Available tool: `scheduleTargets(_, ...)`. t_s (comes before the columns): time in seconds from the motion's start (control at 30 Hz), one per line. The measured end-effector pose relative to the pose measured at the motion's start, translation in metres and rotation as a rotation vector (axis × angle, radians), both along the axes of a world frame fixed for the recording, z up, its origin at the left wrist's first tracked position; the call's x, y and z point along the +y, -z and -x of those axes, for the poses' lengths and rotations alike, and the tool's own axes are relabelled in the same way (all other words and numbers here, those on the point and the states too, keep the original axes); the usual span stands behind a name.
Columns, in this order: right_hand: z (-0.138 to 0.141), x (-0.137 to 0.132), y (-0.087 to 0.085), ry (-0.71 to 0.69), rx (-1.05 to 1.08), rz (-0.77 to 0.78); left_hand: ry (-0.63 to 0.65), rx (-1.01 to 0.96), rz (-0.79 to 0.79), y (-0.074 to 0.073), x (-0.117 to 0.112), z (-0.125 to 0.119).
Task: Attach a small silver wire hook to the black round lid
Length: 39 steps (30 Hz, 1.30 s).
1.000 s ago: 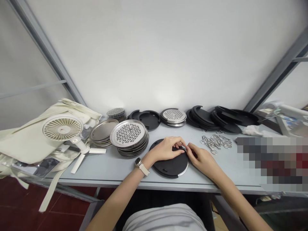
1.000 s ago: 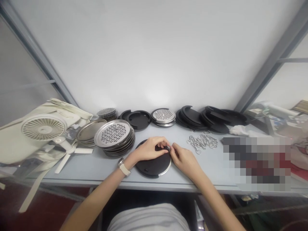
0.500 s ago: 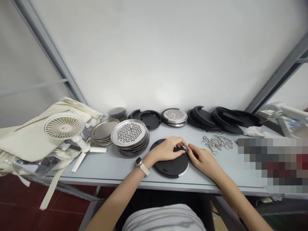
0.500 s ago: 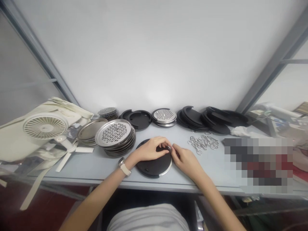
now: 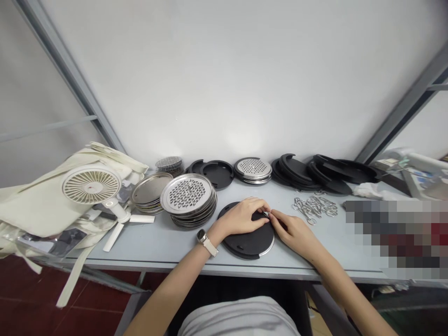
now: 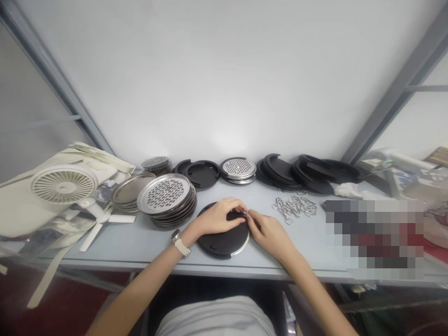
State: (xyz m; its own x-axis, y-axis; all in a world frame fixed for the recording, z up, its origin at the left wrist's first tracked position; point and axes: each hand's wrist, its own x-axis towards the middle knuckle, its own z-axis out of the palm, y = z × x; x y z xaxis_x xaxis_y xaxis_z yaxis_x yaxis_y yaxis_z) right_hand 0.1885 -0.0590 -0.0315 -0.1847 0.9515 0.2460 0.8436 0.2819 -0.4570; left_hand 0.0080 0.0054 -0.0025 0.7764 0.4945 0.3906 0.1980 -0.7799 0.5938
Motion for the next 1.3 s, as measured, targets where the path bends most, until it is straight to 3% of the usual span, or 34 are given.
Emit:
scheduleTargets(0.93,0.0007,0.0018,0.004,0.152,0.096,-0.076,0.044,-0.051,0.127,0.0027,0.0,-0.0001)
scheduleTargets(1.3,-0.0005,0.0005,0.0018,0.042,0.038,-0.04,-0.006,0.019,-0.009,-0.0007,-0.0025,0.001)
